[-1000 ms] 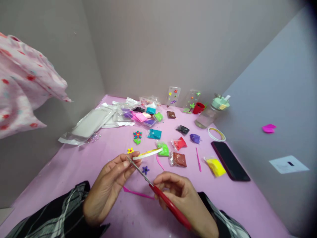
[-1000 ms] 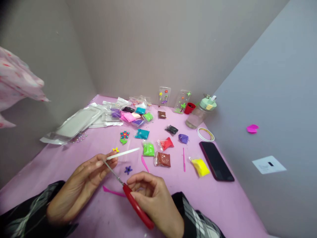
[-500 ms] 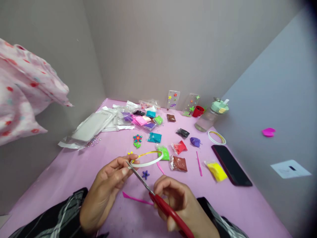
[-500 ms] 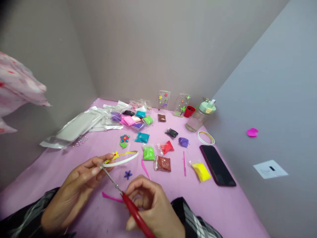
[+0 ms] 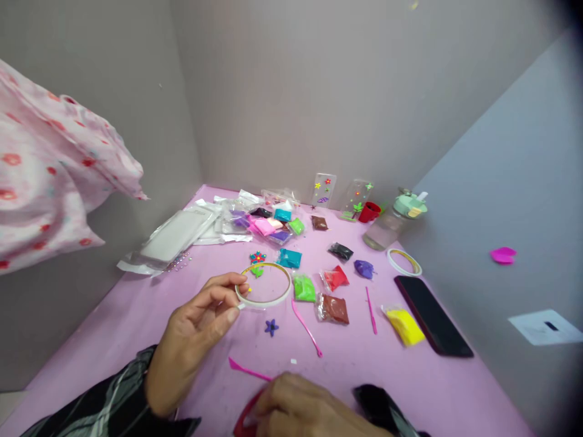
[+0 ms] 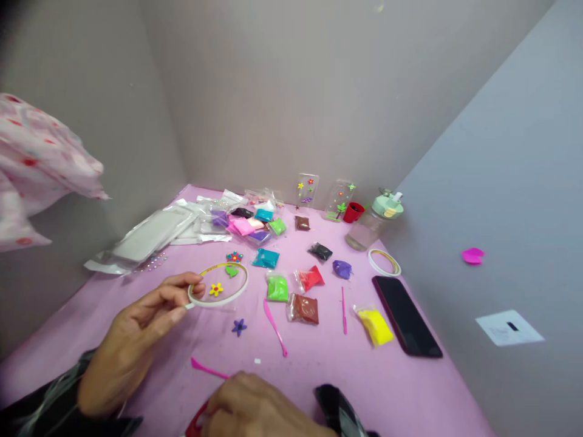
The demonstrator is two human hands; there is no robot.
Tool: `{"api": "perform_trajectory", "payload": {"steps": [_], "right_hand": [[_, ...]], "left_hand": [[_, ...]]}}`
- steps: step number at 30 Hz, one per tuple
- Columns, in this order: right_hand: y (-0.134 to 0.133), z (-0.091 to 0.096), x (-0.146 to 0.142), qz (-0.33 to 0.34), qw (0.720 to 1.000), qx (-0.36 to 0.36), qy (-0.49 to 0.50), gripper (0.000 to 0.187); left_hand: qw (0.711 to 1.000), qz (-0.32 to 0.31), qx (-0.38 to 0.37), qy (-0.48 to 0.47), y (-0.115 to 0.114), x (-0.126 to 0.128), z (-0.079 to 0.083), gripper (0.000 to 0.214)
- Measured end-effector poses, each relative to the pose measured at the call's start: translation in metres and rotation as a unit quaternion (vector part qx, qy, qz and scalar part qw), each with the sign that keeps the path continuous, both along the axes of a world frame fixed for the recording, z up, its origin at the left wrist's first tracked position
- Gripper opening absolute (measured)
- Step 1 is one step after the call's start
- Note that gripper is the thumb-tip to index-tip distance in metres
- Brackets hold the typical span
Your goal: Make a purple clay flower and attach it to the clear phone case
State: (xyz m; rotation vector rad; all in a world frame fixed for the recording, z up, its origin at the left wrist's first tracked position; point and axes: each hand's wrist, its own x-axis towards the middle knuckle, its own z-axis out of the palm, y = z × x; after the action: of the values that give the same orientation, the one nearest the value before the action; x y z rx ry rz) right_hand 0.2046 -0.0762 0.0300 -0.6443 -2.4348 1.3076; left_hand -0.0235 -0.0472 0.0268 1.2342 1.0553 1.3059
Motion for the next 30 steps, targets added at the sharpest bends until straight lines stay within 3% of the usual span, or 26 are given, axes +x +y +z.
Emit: {"api": "perform_trajectory", "payload": {"steps": [2, 3, 4, 6, 10, 13, 19, 23, 25, 26, 30], "right_hand": [[0.003, 0.009, -0.005, -0.087, 0.996, -0.008, 0.004, 0.023], [0.006, 0.015, -0.008, -0.162, 0.986, -0.032, 0.017, 0.019], [0.008, 0.02, -0.012, -0.236, 0.969, -0.058, 0.043, 0.016], [0.015, 0.029, -0.02, -0.318, 0.935, -0.13, 0.086, 0.016], [0.03, 0.03, -0.036, -0.322, 0.875, -0.31, 0.185, 0.029], [0.037, 0.029, -0.044, -0.328, 0.85, -0.342, 0.228, 0.025], [0.052, 0.033, -0.047, -0.345, 0.87, -0.284, 0.209, 0.015], [0.075, 0.02, -0.04, -0.389, 0.889, -0.194, 0.145, 0.013], [0.088, 0.009, -0.038, -0.381, 0.908, -0.14, 0.101, 0.01], [0.094, 0.004, -0.037, -0.368, 0.921, -0.107, 0.07, 0.01], [0.113, -0.012, -0.04, -0.327, 0.944, 0.013, -0.039, 0.013]], "left_hand": [[0.999, -0.02, 0.005, 0.028, -0.002, 0.002, -0.001, 0.011], [0.999, -0.026, 0.008, 0.04, -0.003, 0.003, -0.001, 0.011], [0.998, -0.032, 0.012, 0.051, -0.004, 0.004, 0.0, 0.01], [0.996, -0.04, 0.024, 0.071, -0.006, 0.006, 0.001, 0.009], [0.994, -0.036, 0.045, 0.091, -0.007, 0.008, 0.002, 0.008], [0.995, -0.028, 0.053, 0.085, -0.007, 0.009, 0.0, 0.007], [0.99, 0.026, 0.085, 0.113, -0.005, -0.002, 0.001, 0.003], [0.97, 0.125, 0.104, 0.179, -0.004, -0.035, 0.002, 0.012], [0.965, 0.153, 0.089, 0.195, -0.004, -0.055, 0.0, 0.017], [0.964, 0.137, 0.067, 0.218, -0.004, -0.062, 0.0, 0.02], [0.957, -0.089, -0.046, 0.272, 0.002, -0.076, -0.006, 0.039]]}}
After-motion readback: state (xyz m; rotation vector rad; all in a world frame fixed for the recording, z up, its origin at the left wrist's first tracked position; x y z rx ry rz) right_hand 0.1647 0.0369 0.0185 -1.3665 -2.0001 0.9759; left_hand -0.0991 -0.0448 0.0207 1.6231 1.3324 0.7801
